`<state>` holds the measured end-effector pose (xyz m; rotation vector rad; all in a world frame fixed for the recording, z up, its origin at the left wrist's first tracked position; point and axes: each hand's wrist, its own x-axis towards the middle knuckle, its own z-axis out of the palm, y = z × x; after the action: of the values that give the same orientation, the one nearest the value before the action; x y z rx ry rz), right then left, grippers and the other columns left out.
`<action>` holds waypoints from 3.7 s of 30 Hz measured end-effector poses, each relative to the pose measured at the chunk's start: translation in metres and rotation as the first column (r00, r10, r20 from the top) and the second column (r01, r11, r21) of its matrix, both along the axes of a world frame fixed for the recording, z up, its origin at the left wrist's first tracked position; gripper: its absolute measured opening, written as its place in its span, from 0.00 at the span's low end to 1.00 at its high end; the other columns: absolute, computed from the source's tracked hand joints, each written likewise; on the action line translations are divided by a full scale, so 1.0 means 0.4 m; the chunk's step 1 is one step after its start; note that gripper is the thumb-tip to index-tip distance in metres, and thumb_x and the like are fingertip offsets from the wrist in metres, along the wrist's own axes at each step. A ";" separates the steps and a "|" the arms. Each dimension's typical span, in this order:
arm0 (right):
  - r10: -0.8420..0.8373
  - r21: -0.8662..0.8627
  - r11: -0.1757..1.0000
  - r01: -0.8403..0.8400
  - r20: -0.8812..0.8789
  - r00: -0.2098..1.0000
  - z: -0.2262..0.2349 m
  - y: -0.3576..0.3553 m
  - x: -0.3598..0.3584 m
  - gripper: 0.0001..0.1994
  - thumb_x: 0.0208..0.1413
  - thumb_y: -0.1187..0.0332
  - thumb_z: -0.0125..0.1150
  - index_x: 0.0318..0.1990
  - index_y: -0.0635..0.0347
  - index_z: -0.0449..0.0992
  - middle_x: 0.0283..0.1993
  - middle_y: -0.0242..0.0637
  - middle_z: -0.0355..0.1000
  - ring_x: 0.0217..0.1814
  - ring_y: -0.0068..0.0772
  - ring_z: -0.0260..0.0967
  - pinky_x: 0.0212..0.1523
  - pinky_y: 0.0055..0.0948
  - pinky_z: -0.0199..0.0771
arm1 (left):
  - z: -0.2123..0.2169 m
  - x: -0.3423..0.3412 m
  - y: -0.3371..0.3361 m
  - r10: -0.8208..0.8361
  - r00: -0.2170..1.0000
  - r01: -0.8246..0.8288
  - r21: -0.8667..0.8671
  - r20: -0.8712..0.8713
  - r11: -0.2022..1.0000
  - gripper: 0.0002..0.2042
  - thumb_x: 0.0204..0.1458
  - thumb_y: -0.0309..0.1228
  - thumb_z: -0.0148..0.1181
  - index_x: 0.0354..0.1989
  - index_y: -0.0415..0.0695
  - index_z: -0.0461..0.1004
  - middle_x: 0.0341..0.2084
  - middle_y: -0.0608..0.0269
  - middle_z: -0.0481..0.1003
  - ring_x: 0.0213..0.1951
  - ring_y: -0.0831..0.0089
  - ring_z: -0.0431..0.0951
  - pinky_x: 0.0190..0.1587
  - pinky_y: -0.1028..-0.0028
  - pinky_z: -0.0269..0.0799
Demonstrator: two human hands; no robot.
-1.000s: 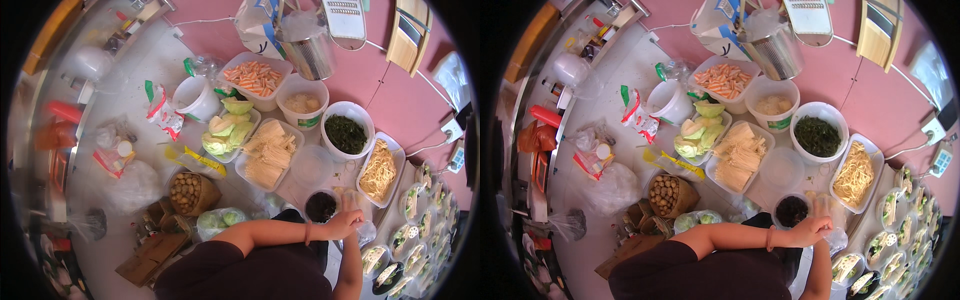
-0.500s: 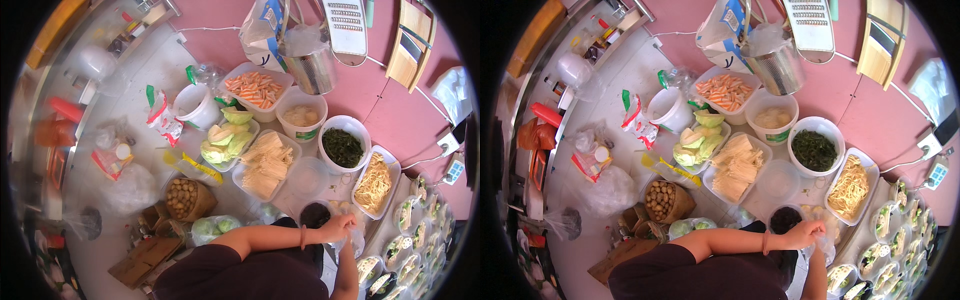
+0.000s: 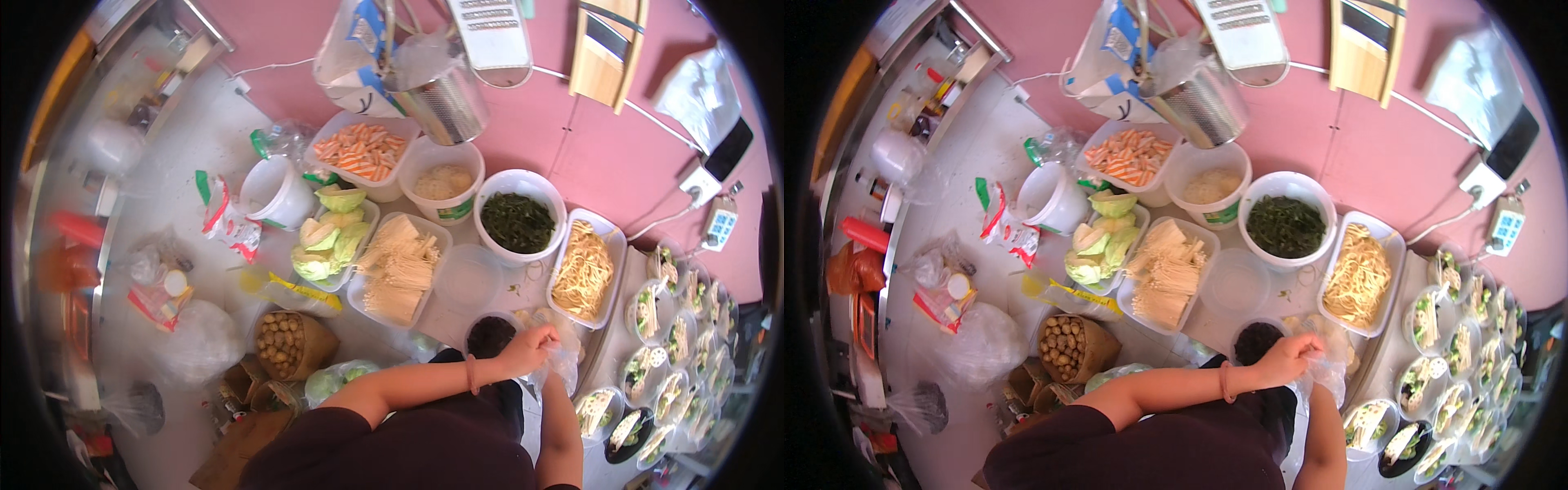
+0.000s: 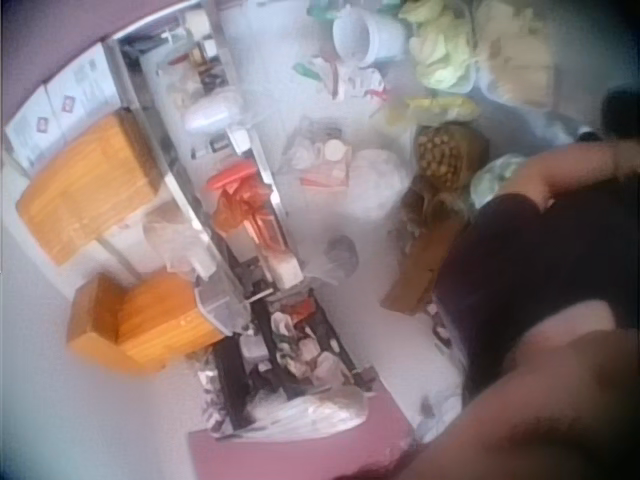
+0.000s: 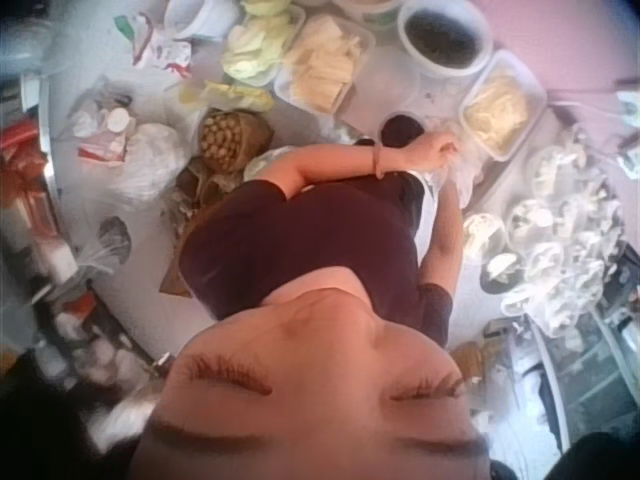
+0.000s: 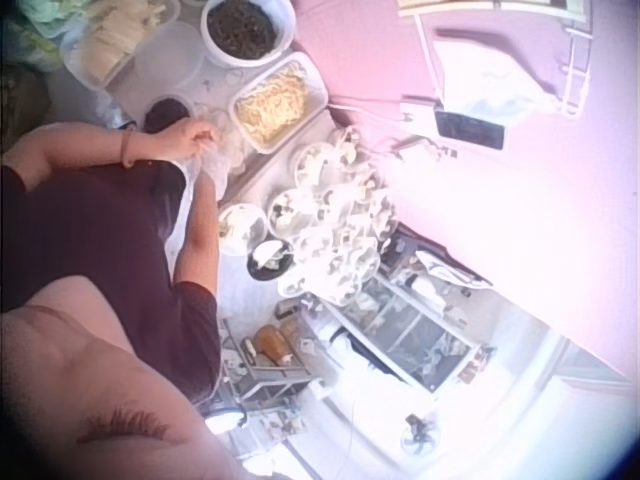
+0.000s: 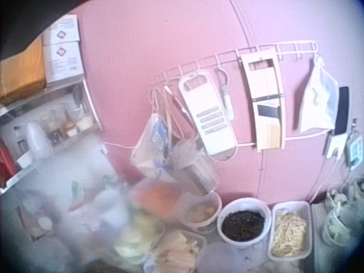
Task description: The person assembles individual food portions by placing enoki mushrooms, lotus root slices, broccoli florets, and cabbage pieces into multiple small plastic containers arranged on a table. The person handles each ingredient by hand and distributes them across the containers in a repetitive sequence.
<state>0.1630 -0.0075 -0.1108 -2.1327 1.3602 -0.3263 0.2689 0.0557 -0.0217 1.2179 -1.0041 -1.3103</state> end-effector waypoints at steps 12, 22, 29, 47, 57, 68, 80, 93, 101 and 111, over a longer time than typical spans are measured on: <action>-0.735 0.855 0.510 0.093 0.377 0.563 0.072 -0.044 -0.110 0.13 0.58 0.69 0.56 0.50 0.60 0.71 0.44 0.42 0.76 0.39 0.38 0.76 0.32 0.36 0.79 | 0.016 -0.006 -0.067 -0.021 0.993 0.031 0.084 -0.115 0.996 0.03 0.61 0.25 0.52 0.40 0.42 0.69 0.17 0.69 0.67 0.16 0.83 0.67 0.19 0.78 0.62; -0.920 0.653 0.380 -0.656 0.342 -0.193 0.142 0.105 -0.210 0.20 0.61 0.58 0.53 0.56 0.60 0.68 0.51 0.51 0.73 0.46 0.47 0.76 0.22 0.26 0.78 | -0.014 0.029 -0.189 0.154 0.981 -0.161 0.047 0.121 0.986 0.05 0.53 0.23 0.60 0.37 0.44 0.72 0.21 0.68 0.71 0.20 0.81 0.68 0.22 0.78 0.63; -0.902 0.577 0.432 -0.693 0.272 -0.335 0.268 0.172 -0.226 0.22 0.62 0.54 0.53 0.59 0.54 0.67 0.60 0.54 0.67 0.61 0.65 0.65 0.42 0.49 0.84 | 0.188 -0.012 -0.117 0.359 0.723 0.147 -0.639 0.590 0.755 0.14 0.42 0.25 0.67 0.38 0.43 0.73 0.25 0.64 0.73 0.24 0.66 0.72 0.29 0.69 0.71; -0.970 0.602 0.204 -0.772 0.229 -0.079 0.444 0.216 -0.190 0.19 0.62 0.47 0.51 0.50 0.50 0.68 0.45 0.37 0.72 0.31 0.27 0.68 0.16 0.17 0.58 | 0.280 0.064 -0.101 -0.469 0.883 0.464 -0.132 -0.008 0.876 0.17 0.61 0.32 0.55 0.56 0.42 0.66 0.46 0.56 0.74 0.47 0.62 0.79 0.46 0.67 0.77; -0.591 0.678 0.530 -0.510 0.726 0.351 0.665 0.102 -0.349 0.15 0.64 0.62 0.55 0.53 0.59 0.69 0.47 0.42 0.75 0.30 0.21 0.70 0.25 0.20 0.70 | 0.295 0.006 -0.191 -0.125 0.862 0.244 0.185 -0.492 0.952 0.25 0.59 0.21 0.51 0.65 0.45 0.56 0.51 0.61 0.70 0.50 0.65 0.76 0.45 0.70 0.77; -0.540 -0.068 0.826 0.560 0.191 0.820 0.257 -0.521 -0.619 0.29 0.50 0.51 0.68 0.53 0.64 0.73 0.38 0.45 0.75 0.39 0.42 0.75 0.43 0.38 0.74 | 0.281 -0.049 -0.184 -0.299 0.916 0.328 0.069 -0.267 0.942 0.32 0.47 0.14 0.63 0.61 0.40 0.57 0.50 0.58 0.70 0.42 0.66 0.78 0.37 0.70 0.79; -0.019 0.312 0.929 -0.201 0.581 0.813 0.525 -0.231 -0.370 0.37 0.63 0.38 0.40 0.69 0.56 0.54 0.52 0.54 0.71 0.55 0.52 0.71 0.54 0.42 0.71 | 0.320 -0.111 -0.233 -0.114 0.696 0.474 -0.334 0.709 0.815 0.27 0.49 0.31 0.69 0.54 0.40 0.61 0.47 0.47 0.69 0.46 0.55 0.75 0.44 0.64 0.73; -0.710 0.093 0.666 0.740 0.383 0.590 0.276 -0.065 -0.524 0.20 0.67 0.49 0.40 0.49 0.58 0.63 0.29 0.48 0.73 0.30 0.52 0.74 0.34 0.46 0.71 | 0.228 -0.221 -0.214 -0.044 0.804 0.483 -0.607 0.593 0.631 0.18 0.56 0.33 0.55 0.50 0.34 0.61 0.37 0.45 0.71 0.30 0.57 0.73 0.33 0.65 0.71; -0.593 -0.352 0.698 0.623 0.203 0.779 0.313 -0.097 -0.669 0.24 0.61 0.59 0.57 0.61 0.58 0.63 0.44 0.51 0.74 0.36 0.52 0.75 0.37 0.45 0.74 | 0.094 -0.506 -0.076 0.001 0.065 0.926 -0.060 0.998 0.373 0.26 0.44 0.45 0.66 0.49 0.42 0.70 0.38 0.56 0.73 0.40 0.64 0.73 0.44 0.62 0.68; 0.174 0.023 0.965 -0.261 0.686 0.706 0.657 0.208 -0.395 0.16 0.58 0.65 0.62 0.49 0.67 0.73 0.48 0.47 0.75 0.41 0.42 0.78 0.41 0.34 0.78 | 0.286 0.014 -0.152 -0.007 0.097 0.658 -0.059 0.995 0.751 0.50 0.27 0.52 0.74 0.65 0.49 0.63 0.61 0.57 0.63 0.60 0.51 0.65 0.63 0.48 0.57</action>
<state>0.0050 0.0755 0.1520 -1.7663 0.6649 -0.8165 0.2744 -0.0052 0.0929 1.3626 -2.6023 -0.2239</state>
